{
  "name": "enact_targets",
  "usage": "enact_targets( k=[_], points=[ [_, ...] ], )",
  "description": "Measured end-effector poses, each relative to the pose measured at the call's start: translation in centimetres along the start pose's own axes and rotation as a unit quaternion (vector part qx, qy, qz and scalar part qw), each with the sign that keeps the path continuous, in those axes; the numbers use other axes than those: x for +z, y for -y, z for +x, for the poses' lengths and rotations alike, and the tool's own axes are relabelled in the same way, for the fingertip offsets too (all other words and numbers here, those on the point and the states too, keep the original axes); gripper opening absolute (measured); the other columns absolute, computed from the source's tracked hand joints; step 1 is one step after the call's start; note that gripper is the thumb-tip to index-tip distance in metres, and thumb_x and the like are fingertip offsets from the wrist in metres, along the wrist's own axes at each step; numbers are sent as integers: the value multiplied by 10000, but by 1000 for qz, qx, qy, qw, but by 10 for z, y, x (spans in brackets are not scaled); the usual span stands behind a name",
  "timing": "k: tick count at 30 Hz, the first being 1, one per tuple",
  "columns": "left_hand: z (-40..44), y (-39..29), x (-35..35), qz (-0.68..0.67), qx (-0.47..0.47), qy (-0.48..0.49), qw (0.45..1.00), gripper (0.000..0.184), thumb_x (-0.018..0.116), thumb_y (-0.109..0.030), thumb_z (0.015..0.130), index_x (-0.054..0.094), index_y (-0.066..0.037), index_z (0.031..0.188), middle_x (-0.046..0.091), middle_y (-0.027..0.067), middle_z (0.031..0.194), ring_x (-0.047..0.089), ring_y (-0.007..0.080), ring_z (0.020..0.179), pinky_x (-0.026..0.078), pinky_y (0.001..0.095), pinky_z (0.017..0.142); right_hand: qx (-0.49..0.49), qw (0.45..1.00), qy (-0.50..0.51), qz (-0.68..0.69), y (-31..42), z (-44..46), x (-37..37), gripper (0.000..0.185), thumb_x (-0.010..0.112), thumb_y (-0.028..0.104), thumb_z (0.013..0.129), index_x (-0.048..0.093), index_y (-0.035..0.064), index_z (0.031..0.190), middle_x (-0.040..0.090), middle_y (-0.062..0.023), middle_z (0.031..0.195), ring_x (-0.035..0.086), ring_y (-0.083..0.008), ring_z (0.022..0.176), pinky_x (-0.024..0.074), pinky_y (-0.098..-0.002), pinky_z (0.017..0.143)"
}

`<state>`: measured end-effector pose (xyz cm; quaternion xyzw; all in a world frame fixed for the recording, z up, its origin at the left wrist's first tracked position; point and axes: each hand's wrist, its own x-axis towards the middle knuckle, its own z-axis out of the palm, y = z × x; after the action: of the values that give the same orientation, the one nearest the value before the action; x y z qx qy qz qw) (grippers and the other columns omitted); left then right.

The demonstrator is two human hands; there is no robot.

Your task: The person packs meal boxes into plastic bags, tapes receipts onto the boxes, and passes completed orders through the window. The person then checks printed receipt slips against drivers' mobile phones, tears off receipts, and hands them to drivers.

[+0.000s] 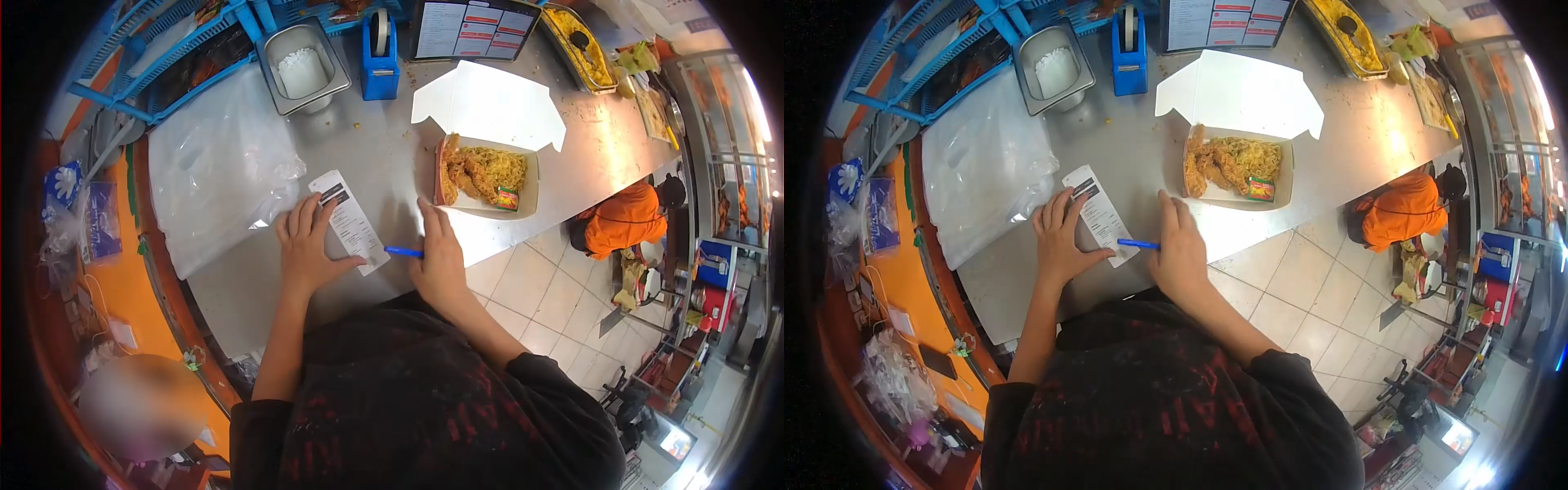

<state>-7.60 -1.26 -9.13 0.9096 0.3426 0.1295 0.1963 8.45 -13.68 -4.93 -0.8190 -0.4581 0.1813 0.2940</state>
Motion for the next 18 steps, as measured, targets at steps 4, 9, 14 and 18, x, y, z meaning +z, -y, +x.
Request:
enact_targets(
  k=[4,9,14,18],
  points=[
    [-1,1,1,2,8,-10,1000,897,759,-482,437,459,-89,1185,381,94,1254,322,258,1178,186,456,965,22,993,80,79,12,-12,-1,661,522,-81,600,346,-16,1233,320,-255,1228,492,-375,937,443,-389,772],
    [-3,4,3,12,-7,-2,1000,889,757,-490,438,466,-94,1179,380,89,1253,314,252,1187,181,454,975,-23,998,-50,8,-8,-5,2,615,505,-94,630,381,23,1221,300,-251,1251,516,-325,854,451,-374,718],
    [-5,5,3,-34,-11,-19,999,886,756,-491,436,470,-97,1177,379,86,1253,302,245,1200,176,459,980,-53,998,-14,-11,-7,-5,1,472,463,-81,678,448,-6,1144,355,-225,1206,505,-303,809,429,-362,723],
    [-6,6,6,-27,-1,-22,999,893,747,-507,441,468,-98,1184,379,85,1255,296,242,1203,176,454,979,-73,997,19,21,-2,-14,1,293,457,-40,708,530,-27,991,417,-213,1112,498,-286,805,416,-348,712]
  ],
)
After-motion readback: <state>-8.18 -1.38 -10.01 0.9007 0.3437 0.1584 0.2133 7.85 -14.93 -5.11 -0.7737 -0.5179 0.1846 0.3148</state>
